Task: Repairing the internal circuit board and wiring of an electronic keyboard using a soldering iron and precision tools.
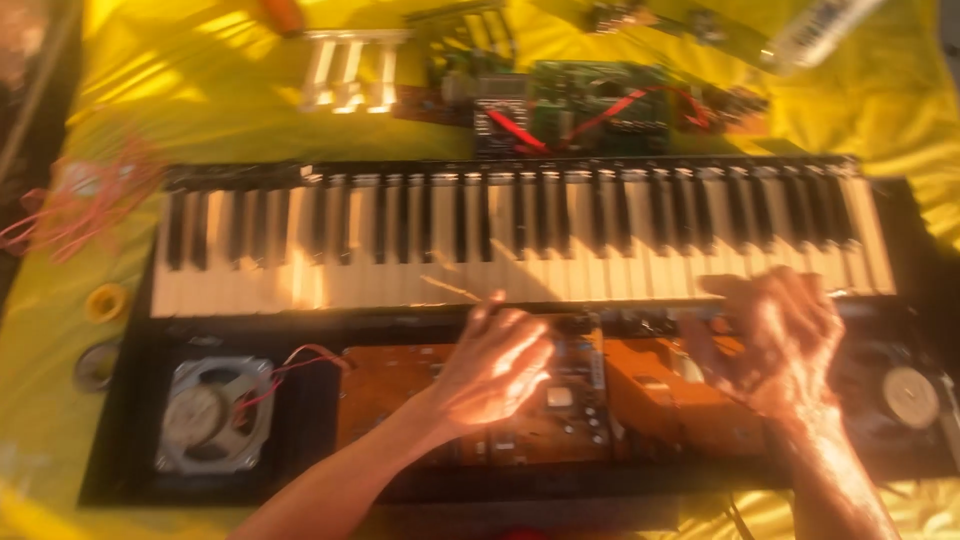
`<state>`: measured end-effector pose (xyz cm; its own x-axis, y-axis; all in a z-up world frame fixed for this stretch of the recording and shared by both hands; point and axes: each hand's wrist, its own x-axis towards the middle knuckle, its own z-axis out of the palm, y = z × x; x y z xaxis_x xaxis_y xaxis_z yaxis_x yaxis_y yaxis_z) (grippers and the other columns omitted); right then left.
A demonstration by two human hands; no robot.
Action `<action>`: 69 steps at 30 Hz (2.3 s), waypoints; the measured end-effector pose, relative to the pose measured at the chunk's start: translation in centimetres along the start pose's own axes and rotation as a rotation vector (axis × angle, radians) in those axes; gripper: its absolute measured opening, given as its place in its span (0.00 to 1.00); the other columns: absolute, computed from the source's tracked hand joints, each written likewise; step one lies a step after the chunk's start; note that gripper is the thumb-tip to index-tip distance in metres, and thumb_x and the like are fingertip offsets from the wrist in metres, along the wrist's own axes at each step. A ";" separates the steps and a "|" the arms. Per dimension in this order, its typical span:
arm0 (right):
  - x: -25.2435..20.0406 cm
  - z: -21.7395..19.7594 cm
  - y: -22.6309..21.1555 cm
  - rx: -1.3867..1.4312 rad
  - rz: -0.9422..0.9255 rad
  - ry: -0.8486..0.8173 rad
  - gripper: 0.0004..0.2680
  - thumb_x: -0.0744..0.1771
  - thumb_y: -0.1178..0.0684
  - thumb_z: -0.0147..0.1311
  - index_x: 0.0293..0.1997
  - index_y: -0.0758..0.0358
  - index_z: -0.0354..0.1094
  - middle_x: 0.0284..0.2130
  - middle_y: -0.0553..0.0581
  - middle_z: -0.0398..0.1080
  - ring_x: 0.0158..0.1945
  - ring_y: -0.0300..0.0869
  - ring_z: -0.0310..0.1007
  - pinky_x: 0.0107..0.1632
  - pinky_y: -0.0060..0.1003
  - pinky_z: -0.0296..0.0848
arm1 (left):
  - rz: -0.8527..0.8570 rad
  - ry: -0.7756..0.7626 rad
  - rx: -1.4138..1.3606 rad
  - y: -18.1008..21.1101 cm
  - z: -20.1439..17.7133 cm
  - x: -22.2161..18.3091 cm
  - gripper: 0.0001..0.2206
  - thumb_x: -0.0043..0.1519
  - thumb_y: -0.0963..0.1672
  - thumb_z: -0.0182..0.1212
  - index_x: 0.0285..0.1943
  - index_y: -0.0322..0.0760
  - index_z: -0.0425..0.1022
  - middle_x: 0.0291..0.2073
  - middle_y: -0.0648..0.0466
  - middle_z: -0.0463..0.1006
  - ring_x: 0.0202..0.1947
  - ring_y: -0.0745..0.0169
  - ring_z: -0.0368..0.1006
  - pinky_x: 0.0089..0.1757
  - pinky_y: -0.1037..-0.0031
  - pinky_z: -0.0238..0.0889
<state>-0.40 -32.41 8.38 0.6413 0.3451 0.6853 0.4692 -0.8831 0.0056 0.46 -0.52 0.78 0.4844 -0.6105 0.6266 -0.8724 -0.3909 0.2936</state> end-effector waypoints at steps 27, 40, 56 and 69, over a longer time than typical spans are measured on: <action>-5.3 6.4 1.2 -0.014 0.106 -0.650 0.09 0.61 0.58 0.62 0.41 0.51 0.72 0.40 0.50 0.73 0.33 0.38 0.75 0.25 0.32 0.79 | 0.056 0.030 0.153 0.3 -1.0 1.5 0.05 0.60 0.39 0.69 0.41 0.35 0.77 0.46 0.51 0.73 0.45 0.60 0.70 0.67 0.48 0.45; -4.6 7.9 -1.2 -0.156 0.388 -0.844 0.05 0.69 0.52 0.54 0.37 0.56 0.74 0.34 0.49 0.76 0.24 0.38 0.76 0.24 0.33 0.78 | -0.016 0.068 -0.003 0.7 -2.2 2.1 0.04 0.65 0.36 0.60 0.37 0.34 0.72 0.40 0.54 0.72 0.40 0.61 0.66 0.65 0.56 0.45; -5.5 7.4 -1.4 -0.203 0.373 -0.837 0.09 0.62 0.47 0.61 0.35 0.61 0.74 0.35 0.56 0.73 0.39 0.49 0.81 0.40 0.52 0.82 | 0.033 -0.033 0.186 -1.6 -0.4 -0.9 0.07 0.60 0.45 0.67 0.41 0.42 0.74 0.48 0.54 0.71 0.50 0.58 0.69 0.67 0.48 0.43; 1.1 0.2 -5.9 0.149 0.253 -0.422 0.04 0.61 0.54 0.65 0.31 0.54 0.73 0.26 0.51 0.69 0.30 0.48 0.77 0.33 0.44 0.78 | -0.210 0.019 -0.260 1.8 -4.1 3.0 0.08 0.63 0.43 0.63 0.50 0.40 0.77 0.39 0.54 0.73 0.44 0.59 0.70 0.57 0.58 0.59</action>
<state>-2.34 -26.75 8.94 0.9209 0.2515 0.2977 0.3289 -0.9114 -0.2474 0.09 -0.22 6.17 0.6559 -0.5218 0.5454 -0.7426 -0.3165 0.5902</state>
